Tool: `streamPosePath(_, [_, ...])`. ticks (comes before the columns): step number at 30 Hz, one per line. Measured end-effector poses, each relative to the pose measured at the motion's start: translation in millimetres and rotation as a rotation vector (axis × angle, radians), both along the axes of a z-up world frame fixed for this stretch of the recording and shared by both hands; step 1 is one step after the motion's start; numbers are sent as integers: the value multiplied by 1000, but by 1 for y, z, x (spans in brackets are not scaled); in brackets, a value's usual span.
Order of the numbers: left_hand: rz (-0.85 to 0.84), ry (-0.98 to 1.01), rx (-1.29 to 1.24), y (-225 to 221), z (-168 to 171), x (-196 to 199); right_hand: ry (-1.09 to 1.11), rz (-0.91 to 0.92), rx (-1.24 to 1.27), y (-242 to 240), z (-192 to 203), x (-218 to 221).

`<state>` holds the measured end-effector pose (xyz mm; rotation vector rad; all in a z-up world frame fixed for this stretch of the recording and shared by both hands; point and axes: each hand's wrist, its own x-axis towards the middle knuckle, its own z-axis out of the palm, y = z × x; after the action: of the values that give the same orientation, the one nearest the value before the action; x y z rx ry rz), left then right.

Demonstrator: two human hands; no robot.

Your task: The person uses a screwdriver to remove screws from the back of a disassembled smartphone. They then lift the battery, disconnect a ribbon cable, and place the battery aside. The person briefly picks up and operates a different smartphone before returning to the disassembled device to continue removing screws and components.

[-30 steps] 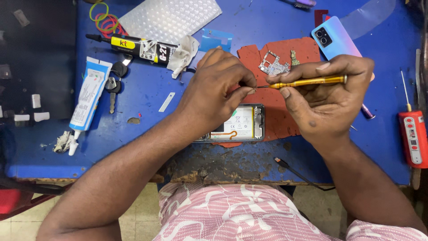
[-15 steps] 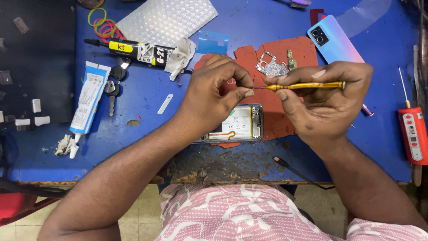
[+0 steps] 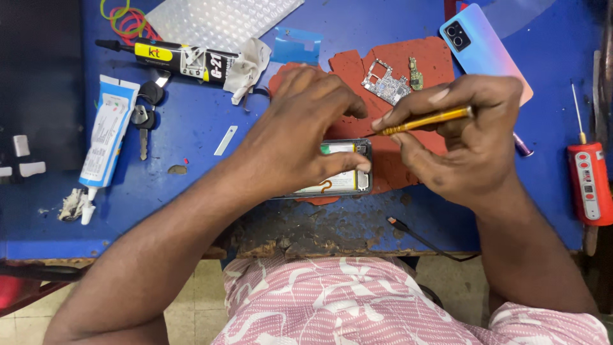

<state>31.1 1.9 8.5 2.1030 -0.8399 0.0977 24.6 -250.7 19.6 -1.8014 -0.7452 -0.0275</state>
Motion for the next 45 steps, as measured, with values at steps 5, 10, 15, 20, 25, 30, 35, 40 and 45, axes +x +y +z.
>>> streamPosePath(5, [-31,-106,294,5,5,3,-223,92,-334,-9,-2,7])
streamPosePath(10, [-62,-106,371,3,4,2,-179,39,-436,-8,-4,-1])
streamPosePath(15, [-71,-103,412,3,2,1,-201,65,-414,-5,-8,1])
streamPosePath(20, [-70,-107,419,3,2,1,-192,55,-423,-6,-9,1])
streamPosePath(25, [-71,-106,418,3,2,0,-191,55,-420,-8,-11,1])
streamPosePath(30, [-69,-108,416,3,1,0,-107,28,-448,-9,-11,-1])
streamPosePath(35, [-73,-103,421,2,2,0,-47,15,-461,-8,-8,-1])
streamPosePath(40, [-75,-95,431,2,2,0,-88,-5,-485,-2,-3,-2])
streamPosePath(45, [-74,-83,417,2,1,0,8,-145,-812,2,8,-5])
